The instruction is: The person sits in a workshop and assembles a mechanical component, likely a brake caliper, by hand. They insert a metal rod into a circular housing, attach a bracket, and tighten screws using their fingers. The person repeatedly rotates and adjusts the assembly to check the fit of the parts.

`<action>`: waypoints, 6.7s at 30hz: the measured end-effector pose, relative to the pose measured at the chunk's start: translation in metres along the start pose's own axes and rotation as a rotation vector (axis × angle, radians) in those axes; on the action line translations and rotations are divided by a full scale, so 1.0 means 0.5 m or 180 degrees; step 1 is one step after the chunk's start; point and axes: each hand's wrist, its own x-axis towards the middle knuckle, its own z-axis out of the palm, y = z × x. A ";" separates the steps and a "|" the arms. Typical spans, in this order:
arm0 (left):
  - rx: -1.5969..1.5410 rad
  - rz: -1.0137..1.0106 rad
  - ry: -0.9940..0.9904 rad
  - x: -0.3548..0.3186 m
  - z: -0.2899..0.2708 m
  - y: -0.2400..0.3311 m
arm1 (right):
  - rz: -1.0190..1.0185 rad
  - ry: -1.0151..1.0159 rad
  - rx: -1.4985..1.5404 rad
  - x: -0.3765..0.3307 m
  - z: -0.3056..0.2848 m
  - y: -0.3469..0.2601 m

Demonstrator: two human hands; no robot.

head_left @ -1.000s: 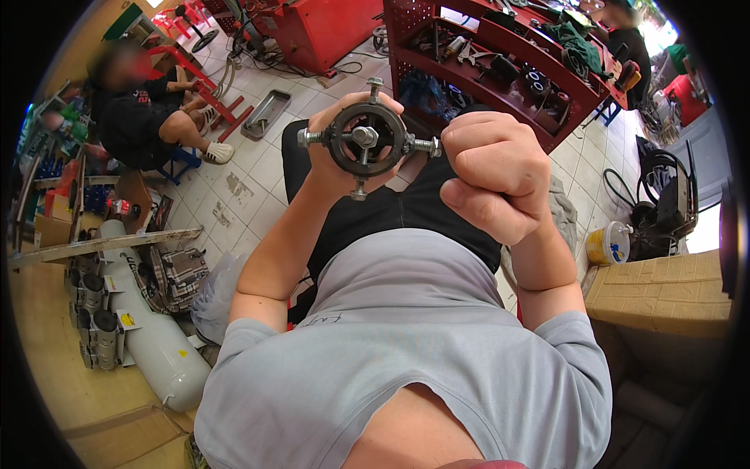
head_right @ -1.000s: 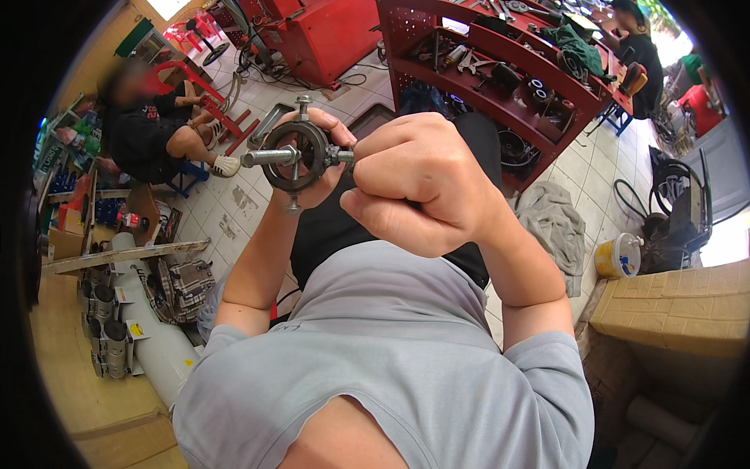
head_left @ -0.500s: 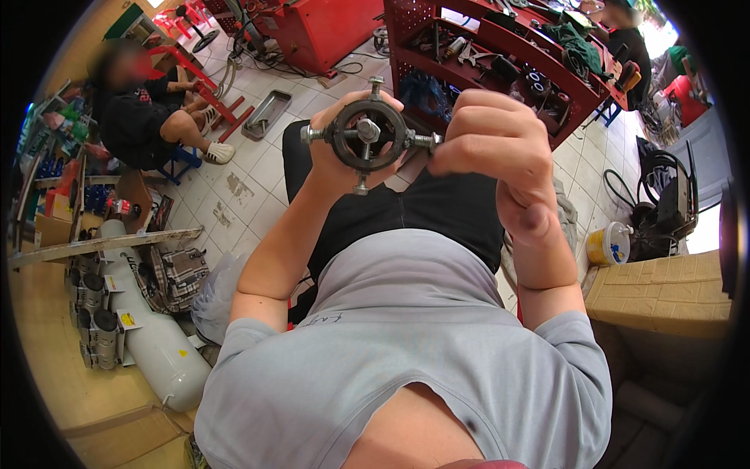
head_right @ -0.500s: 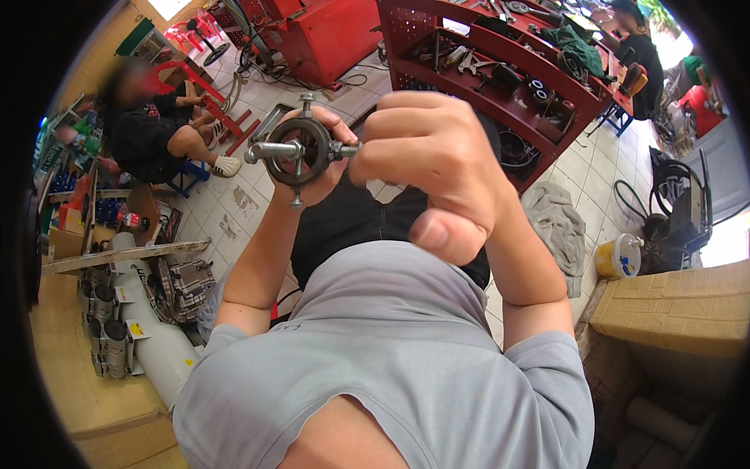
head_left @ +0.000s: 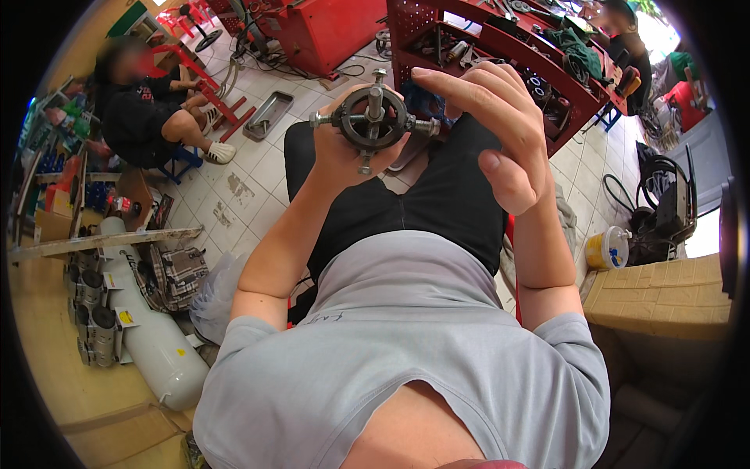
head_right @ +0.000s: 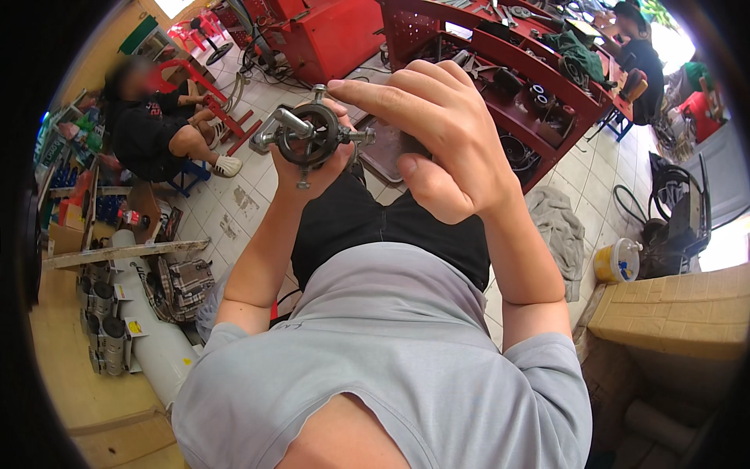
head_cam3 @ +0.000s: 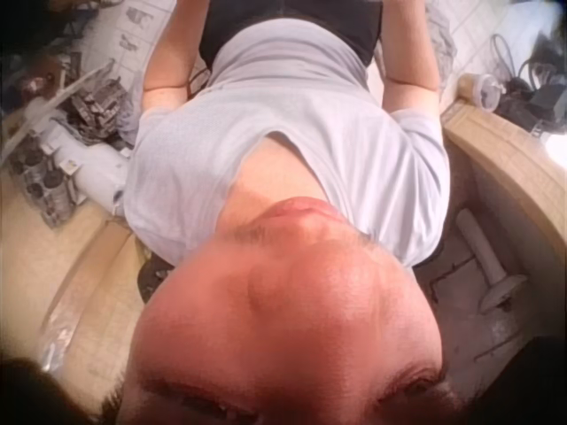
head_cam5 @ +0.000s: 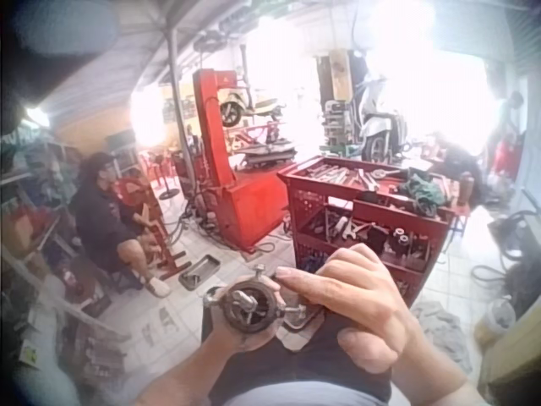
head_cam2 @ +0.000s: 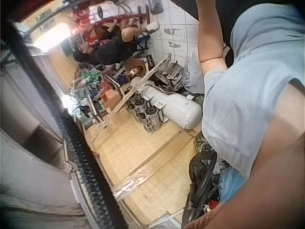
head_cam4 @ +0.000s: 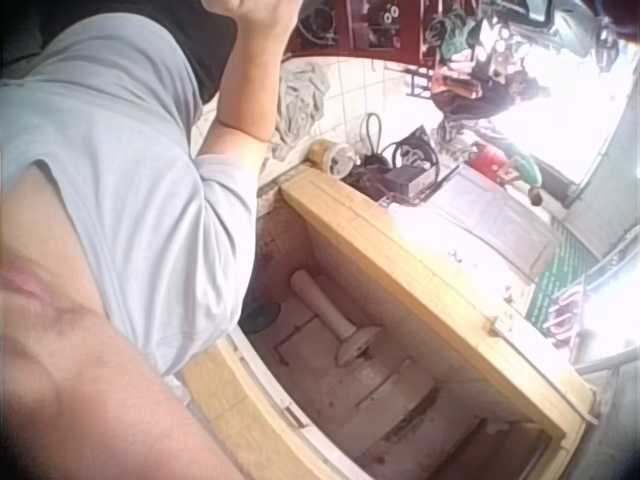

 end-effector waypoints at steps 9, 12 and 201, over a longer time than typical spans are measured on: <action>0.0518 0.0148 -0.0232 0.010 0.000 0.009 | 0.0123 0.0013 -0.0294 -0.009 0.036 0.018; 0.0589 0.0259 -0.0395 0.010 -0.002 0.002 | 0.0479 -0.0079 0.0156 -0.008 0.052 0.016; 0.0905 0.0403 -0.0448 0.012 0.008 0.001 | 0.0644 -0.0335 -0.0657 -0.001 0.029 -0.025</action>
